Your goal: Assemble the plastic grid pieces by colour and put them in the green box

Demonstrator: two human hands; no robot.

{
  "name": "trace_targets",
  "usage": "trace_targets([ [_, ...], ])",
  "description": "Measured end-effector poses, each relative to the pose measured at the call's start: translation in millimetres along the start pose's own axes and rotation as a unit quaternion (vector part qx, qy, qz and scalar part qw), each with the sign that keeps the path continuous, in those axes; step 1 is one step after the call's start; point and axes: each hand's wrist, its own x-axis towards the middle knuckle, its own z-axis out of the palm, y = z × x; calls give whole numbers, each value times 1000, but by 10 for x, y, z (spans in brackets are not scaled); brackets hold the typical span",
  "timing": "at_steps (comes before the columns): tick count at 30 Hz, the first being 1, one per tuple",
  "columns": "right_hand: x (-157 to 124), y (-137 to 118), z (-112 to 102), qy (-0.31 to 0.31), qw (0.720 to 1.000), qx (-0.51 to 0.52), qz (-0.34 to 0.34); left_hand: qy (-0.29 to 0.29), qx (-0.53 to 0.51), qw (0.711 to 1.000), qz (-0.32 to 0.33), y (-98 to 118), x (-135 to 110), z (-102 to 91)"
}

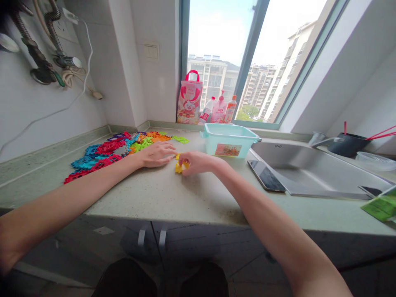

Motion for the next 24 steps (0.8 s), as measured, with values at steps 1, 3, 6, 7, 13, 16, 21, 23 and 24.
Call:
trace_targets([
  [1, -1, 68, -10, 7, 1000, -8, 11, -5, -3, 1000, 4, 2, 2, 0],
  [3, -13, 203, -42, 31, 999, -29, 29, -12, -15, 1000, 15, 11, 6, -6],
  [6, -40, 350, -99, 79, 995, -50, 38, -12, -44, 998, 37, 40, 9, -26],
  [7, -46, 380, -115, 93, 994, -49, 35, -11, -54, 997, 45, 53, 8, -34],
  [13, -41, 432, -127, 164, 986, -2, -9, 10, -92, 993, 77, 111, -7, -84],
  [16, -18, 438, -79, 166, 985, 27, -27, 46, -87, 994, 42, 116, -5, -92],
  [21, 55, 468, 61, 147, 987, 48, -36, 52, -47, 998, -6, 144, 27, -56],
  [23, 85, 489, 112, 127, 990, 52, -28, 45, -38, 998, -20, 190, 49, -39],
  [24, 97, 499, 131, 118, 991, 54, -23, 42, -34, 998, -26, 222, 63, -31],
])
